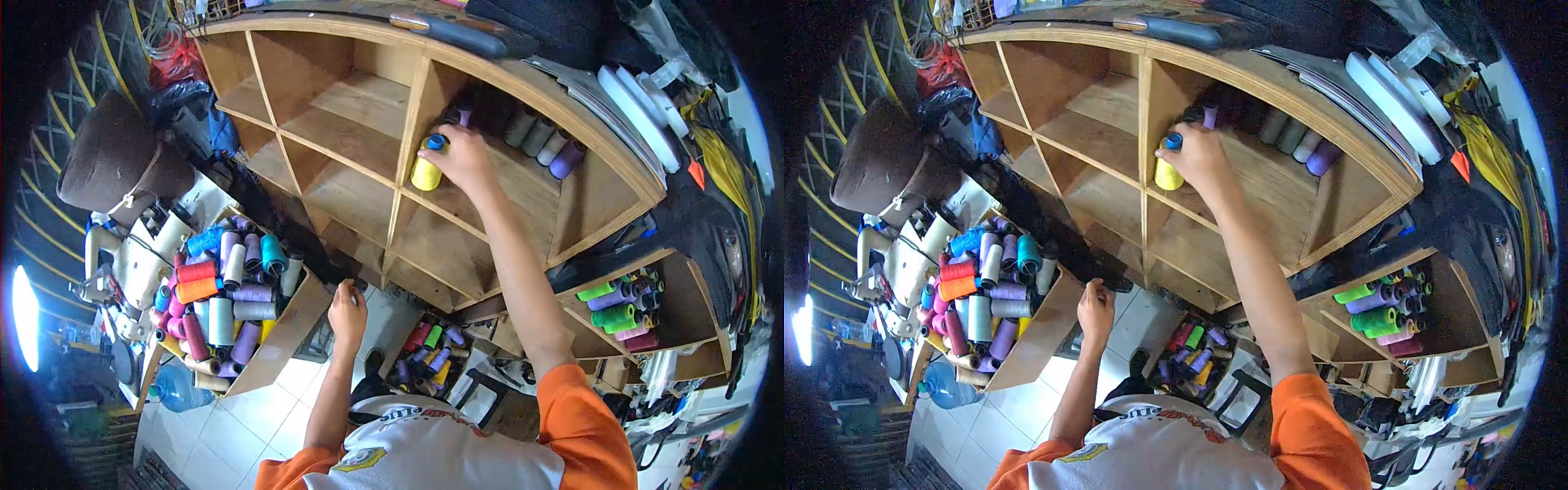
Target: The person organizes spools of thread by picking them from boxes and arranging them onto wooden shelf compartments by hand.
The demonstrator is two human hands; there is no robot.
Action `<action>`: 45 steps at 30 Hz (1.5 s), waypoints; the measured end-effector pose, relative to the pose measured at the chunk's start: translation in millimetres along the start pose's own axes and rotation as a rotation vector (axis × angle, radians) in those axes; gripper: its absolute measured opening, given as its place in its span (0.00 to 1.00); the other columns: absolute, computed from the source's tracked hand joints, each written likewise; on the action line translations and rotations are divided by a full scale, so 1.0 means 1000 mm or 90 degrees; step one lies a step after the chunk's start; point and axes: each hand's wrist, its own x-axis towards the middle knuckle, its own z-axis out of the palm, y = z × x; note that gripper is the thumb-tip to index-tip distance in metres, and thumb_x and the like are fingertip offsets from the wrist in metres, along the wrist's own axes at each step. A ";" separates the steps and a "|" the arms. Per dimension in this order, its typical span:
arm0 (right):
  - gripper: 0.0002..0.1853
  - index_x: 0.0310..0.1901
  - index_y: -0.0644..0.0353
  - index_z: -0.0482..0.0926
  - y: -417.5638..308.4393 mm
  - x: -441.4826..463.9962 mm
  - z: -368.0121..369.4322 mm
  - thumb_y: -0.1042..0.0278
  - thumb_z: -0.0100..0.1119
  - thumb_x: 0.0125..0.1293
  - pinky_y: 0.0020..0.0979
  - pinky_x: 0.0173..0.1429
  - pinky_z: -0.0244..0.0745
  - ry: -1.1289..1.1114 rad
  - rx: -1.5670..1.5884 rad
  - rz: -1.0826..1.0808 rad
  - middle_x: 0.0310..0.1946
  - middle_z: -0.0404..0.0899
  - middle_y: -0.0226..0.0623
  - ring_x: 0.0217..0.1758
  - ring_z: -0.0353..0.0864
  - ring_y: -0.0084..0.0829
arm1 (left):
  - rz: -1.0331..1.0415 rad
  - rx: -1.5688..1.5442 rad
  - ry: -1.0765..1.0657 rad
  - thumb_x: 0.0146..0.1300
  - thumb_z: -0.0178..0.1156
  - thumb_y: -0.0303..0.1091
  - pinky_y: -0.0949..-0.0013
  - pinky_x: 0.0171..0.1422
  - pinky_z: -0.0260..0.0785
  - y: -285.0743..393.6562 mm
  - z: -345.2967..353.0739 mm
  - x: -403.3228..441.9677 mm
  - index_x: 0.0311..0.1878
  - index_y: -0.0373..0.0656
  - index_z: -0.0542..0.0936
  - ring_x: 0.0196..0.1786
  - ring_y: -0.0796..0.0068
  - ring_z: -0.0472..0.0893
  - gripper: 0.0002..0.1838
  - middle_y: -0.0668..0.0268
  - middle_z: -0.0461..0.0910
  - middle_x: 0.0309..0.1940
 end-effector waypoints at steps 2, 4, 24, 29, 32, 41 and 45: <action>0.23 0.42 0.62 0.80 -0.002 -0.007 0.001 0.57 0.73 0.47 0.40 0.45 0.77 0.062 -0.004 -0.016 0.36 0.81 0.48 0.39 0.81 0.48 | 0.021 -0.003 -0.019 0.57 0.58 0.26 0.56 0.40 0.72 0.004 0.004 -0.004 0.46 0.41 0.74 0.37 0.53 0.81 0.13 0.56 0.81 0.34; 0.23 0.43 0.62 0.79 -0.009 -0.020 -0.010 0.57 0.72 0.49 0.40 0.46 0.76 0.131 0.023 -0.022 0.37 0.81 0.48 0.40 0.81 0.48 | 0.060 -0.006 -0.027 0.58 0.57 0.27 0.55 0.37 0.73 0.010 0.010 -0.008 0.44 0.42 0.74 0.35 0.53 0.81 0.10 0.57 0.80 0.35; 0.25 0.49 0.64 0.76 0.080 -0.741 -0.203 0.66 0.70 0.48 0.38 0.49 0.74 0.484 -0.079 1.104 0.38 0.81 0.47 0.43 0.81 0.41 | 0.518 -0.231 -0.742 0.53 0.56 0.18 0.60 0.40 0.73 0.225 0.163 -0.249 0.41 0.38 0.77 0.39 0.53 0.79 0.11 0.57 0.76 0.41; 0.43 0.61 0.54 0.66 0.124 -0.803 -0.207 0.60 0.75 0.39 0.50 0.57 0.69 0.150 -0.480 0.949 0.52 0.73 0.42 0.57 0.72 0.44 | 0.570 -0.239 -0.814 0.56 0.58 0.21 0.62 0.39 0.74 0.274 0.155 -0.309 0.41 0.38 0.78 0.40 0.54 0.79 0.09 0.58 0.76 0.41; 0.38 0.59 0.54 0.66 0.139 -0.798 -0.212 0.62 0.72 0.43 0.57 0.57 0.66 -0.056 -0.435 0.933 0.56 0.70 0.41 0.60 0.70 0.42 | 0.603 -0.232 -0.833 0.56 0.58 0.22 0.62 0.40 0.74 0.280 0.146 -0.329 0.41 0.40 0.78 0.40 0.54 0.79 0.09 0.59 0.76 0.41; 0.16 0.46 0.60 0.74 0.145 -0.798 -0.216 0.66 0.61 0.56 0.48 0.53 0.70 0.001 -0.385 1.001 0.46 0.78 0.42 0.53 0.76 0.43 | 0.412 -0.233 -0.968 0.57 0.59 0.21 0.70 0.39 0.73 0.278 0.141 -0.346 0.42 0.37 0.78 0.36 0.69 0.80 0.08 0.59 0.77 0.42; 0.23 0.43 0.64 0.77 0.080 -0.733 -0.265 0.55 0.69 0.52 0.35 0.49 0.73 0.106 0.220 1.052 0.38 0.81 0.44 0.44 0.81 0.38 | 0.223 -0.290 -1.093 0.57 0.64 0.25 0.72 0.45 0.73 0.288 0.150 -0.367 0.54 0.37 0.73 0.45 0.70 0.80 0.21 0.59 0.78 0.48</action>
